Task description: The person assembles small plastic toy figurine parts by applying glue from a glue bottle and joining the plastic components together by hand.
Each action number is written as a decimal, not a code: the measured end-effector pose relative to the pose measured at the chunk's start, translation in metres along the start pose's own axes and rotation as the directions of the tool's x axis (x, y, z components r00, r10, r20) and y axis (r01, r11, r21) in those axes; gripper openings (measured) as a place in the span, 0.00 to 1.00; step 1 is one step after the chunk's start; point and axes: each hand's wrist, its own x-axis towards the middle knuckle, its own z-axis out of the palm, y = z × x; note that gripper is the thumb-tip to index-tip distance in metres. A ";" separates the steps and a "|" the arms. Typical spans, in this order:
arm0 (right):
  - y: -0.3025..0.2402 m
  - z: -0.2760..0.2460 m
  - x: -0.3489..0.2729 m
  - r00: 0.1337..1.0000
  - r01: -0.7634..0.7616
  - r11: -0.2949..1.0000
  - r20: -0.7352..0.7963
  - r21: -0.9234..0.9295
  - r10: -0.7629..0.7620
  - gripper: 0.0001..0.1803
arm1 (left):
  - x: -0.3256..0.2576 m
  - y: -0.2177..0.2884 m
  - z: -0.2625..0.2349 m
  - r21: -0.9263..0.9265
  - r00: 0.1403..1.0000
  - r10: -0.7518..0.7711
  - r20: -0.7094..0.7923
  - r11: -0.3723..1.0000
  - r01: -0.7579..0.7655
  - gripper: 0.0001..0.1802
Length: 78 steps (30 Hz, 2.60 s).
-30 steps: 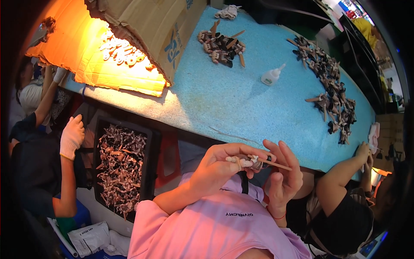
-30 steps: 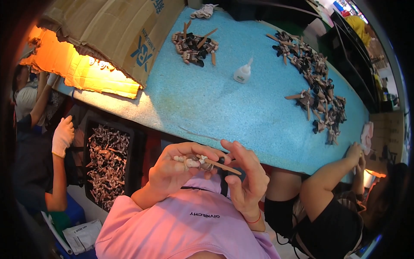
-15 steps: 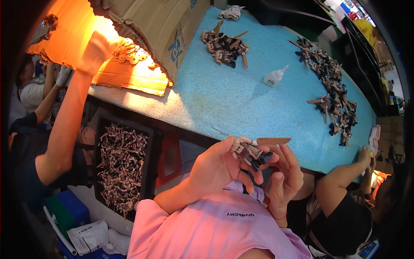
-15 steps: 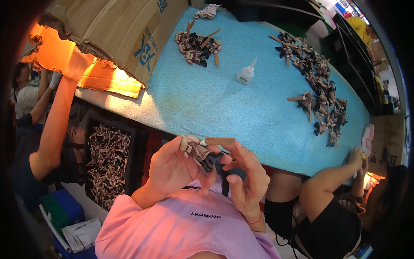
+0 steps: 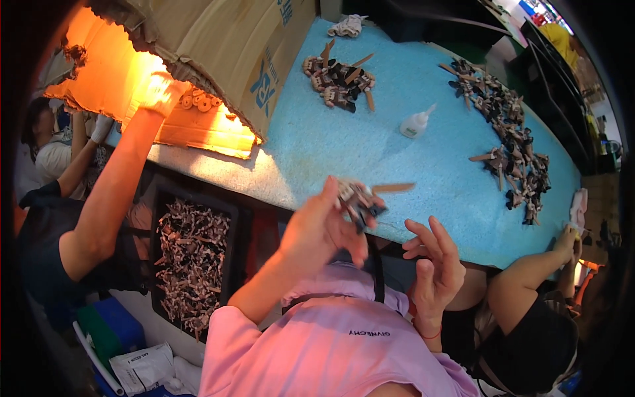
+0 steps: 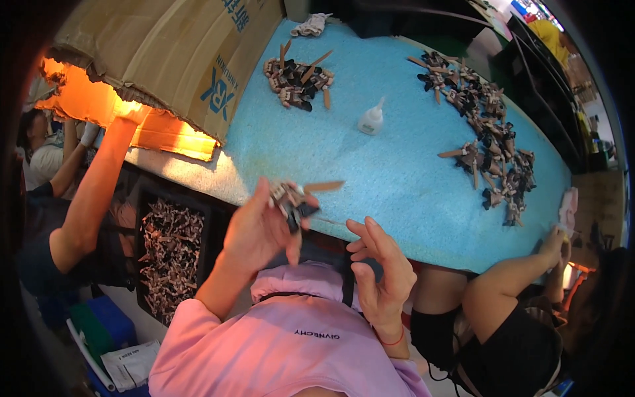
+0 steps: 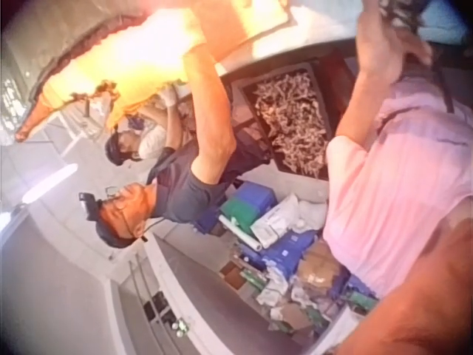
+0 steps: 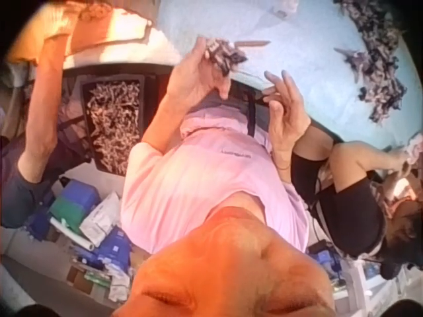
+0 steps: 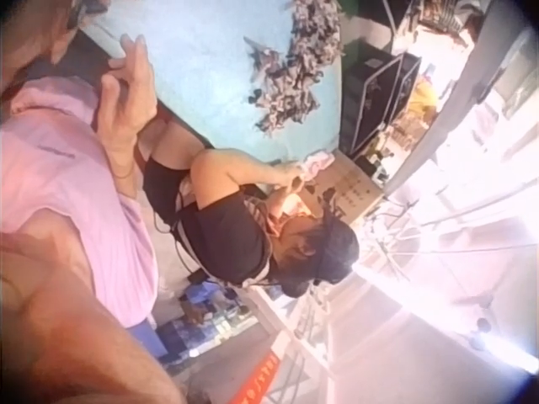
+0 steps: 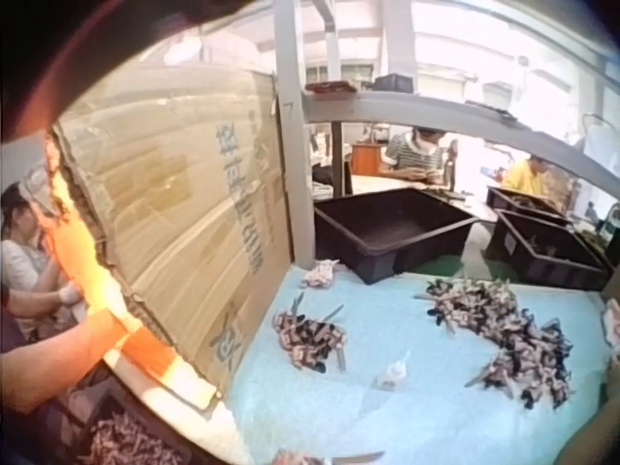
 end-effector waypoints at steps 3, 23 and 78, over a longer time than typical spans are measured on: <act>0.002 -0.005 0.001 1.000 0.015 0.998 -0.015 -0.057 -0.016 0.25 | 0.021 0.031 -0.006 0.589 0.926 0.348 -0.146 0.783 -0.201 0.26; 0.001 -0.016 -0.003 0.985 0.123 0.882 0.163 -0.455 -0.054 0.20 | 0.176 0.114 -0.006 0.750 0.654 0.708 0.266 -0.578 0.321 0.23; 0.013 -0.047 -0.018 0.993 -0.016 0.815 0.089 -0.579 0.082 0.18 | 0.360 0.140 0.100 0.612 0.475 0.480 0.738 -0.772 -0.172 0.25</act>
